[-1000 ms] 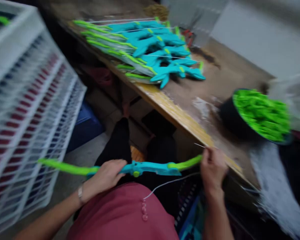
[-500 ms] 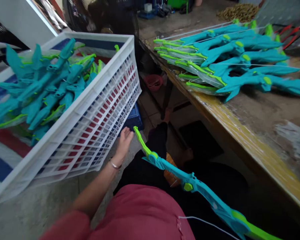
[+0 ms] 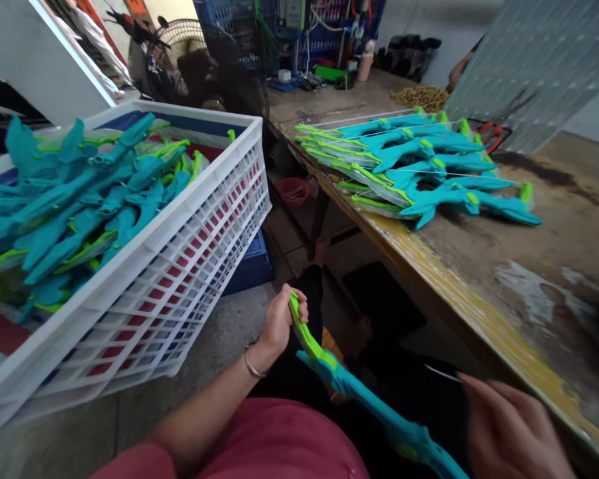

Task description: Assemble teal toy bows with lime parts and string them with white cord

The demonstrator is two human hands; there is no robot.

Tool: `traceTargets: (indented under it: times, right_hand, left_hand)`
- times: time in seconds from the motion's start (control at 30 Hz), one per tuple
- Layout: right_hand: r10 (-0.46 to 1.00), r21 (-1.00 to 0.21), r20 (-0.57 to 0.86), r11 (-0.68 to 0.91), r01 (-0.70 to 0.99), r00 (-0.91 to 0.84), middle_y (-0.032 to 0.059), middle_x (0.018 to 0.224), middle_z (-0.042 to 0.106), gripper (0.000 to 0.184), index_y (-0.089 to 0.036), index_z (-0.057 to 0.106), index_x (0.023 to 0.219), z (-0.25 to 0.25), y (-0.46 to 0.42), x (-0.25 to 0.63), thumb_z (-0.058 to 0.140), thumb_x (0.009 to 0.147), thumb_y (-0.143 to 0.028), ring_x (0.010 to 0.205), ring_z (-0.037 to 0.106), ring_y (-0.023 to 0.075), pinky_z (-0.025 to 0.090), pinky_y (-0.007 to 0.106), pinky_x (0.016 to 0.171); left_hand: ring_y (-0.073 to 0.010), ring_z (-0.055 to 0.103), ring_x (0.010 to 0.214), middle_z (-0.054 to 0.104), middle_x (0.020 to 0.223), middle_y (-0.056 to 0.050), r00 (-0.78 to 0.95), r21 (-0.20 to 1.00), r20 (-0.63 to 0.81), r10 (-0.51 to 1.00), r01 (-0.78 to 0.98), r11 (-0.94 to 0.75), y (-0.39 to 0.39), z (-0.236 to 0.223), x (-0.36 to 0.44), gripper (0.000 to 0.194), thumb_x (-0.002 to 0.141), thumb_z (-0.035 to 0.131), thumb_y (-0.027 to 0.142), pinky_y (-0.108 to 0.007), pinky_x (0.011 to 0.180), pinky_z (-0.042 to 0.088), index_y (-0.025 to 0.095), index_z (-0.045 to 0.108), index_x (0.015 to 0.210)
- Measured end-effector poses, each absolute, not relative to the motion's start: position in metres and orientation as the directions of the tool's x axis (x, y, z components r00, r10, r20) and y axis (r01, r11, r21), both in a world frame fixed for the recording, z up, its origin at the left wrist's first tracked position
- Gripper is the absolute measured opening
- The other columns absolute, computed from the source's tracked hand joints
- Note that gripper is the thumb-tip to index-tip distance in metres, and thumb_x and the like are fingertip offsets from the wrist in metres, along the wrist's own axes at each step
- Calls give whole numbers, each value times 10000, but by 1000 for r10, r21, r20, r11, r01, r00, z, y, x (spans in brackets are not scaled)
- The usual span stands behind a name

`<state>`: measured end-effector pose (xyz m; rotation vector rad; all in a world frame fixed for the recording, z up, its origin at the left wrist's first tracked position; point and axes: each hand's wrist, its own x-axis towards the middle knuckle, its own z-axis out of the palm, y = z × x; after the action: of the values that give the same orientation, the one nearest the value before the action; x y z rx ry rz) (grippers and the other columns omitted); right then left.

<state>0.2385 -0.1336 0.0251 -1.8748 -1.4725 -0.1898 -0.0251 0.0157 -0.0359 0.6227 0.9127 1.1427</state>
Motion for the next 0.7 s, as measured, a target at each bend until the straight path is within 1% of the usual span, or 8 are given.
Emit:
traceTargets:
  times: [0.07, 0.13, 0.23, 0.33, 0.4, 0.5, 0.6, 0.7]
  right_hand:
    - [808, -520, 523, 49, 853, 272, 48, 925, 644, 201, -281, 736, 1079, 37, -120, 209, 585, 1020, -401, 746, 627, 194, 458, 317, 614]
    - [838, -658, 492, 183, 730, 234, 23, 893, 632, 161, -278, 723, 1127, 50, -96, 180, 622, 1002, -282, 724, 615, 166, 463, 280, 604]
    - [885, -796, 431, 280, 537, 177, 10, 869, 610, 123, -250, 715, 1005, 65, -70, 147, 605, 999, -194, 704, 592, 140, 446, 246, 575]
    - [923, -845, 371, 288, 451, 104, 3, 849, 591, 158, -219, 657, 916, 72, -67, 127, 551, 1014, -157, 699, 576, 123, 446, 230, 587]
    - [923, -854, 375, 310, 418, 80, 1, 843, 580, 173, -212, 624, 896, 74, -71, 116, 523, 1017, -140, 712, 575, 123, 464, 228, 614]
    - [918, -882, 382, 328, 339, 106, 1, 866, 581, 176, -223, 617, 934, 76, -74, 100, 507, 1024, -118, 733, 596, 125, 507, 236, 657]
    - [926, -928, 341, 305, 214, 160, -4, 897, 580, 174, -241, 619, 978, 75, -74, 87, 515, 1033, -113, 742, 632, 122, 541, 252, 690]
    - [925, -931, 341, 306, 200, 171, 0, 897, 573, 155, -244, 622, 999, 71, -73, 81, 526, 1036, -129, 742, 640, 126, 541, 257, 679]
  left_hand:
    - [-137, 513, 533, 564, 590, 0, 202, 822, -223, 954, -488, 295, -2, -25, -13, 526, 943, 525, 656, -290, 594, 420, 152, 634, 835]
    - [-134, 488, 527, 549, 578, 5, 244, 826, -146, 959, -503, 254, -15, -14, -6, 508, 977, 479, 629, -286, 588, 401, 161, 629, 848]
    - [-128, 437, 492, 517, 547, 19, 246, 799, -50, 968, -572, 186, -24, 2, -7, 458, 980, 478, 590, -281, 560, 375, 179, 603, 823]
    - [-125, 397, 457, 471, 507, 35, 255, 745, 32, 967, -651, 147, -23, 17, -15, 406, 951, 513, 562, -277, 533, 360, 196, 563, 782]
    - [-126, 386, 453, 450, 492, 41, 282, 714, 66, 957, -683, 152, -22, 24, -20, 383, 923, 551, 557, -271, 528, 361, 205, 542, 774]
    - [-127, 377, 459, 438, 490, 43, 325, 685, 77, 943, -704, 187, -23, 33, -23, 387, 880, 613, 567, -255, 512, 354, 211, 517, 761]
    - [-121, 365, 462, 432, 495, 40, 354, 669, 80, 932, -712, 213, -27, 36, -23, 407, 869, 620, 580, -240, 498, 338, 212, 498, 744]
    - [-111, 352, 459, 426, 505, 41, 362, 655, 94, 928, -724, 216, -30, 36, -23, 412, 871, 619, 569, -234, 491, 321, 209, 481, 728]
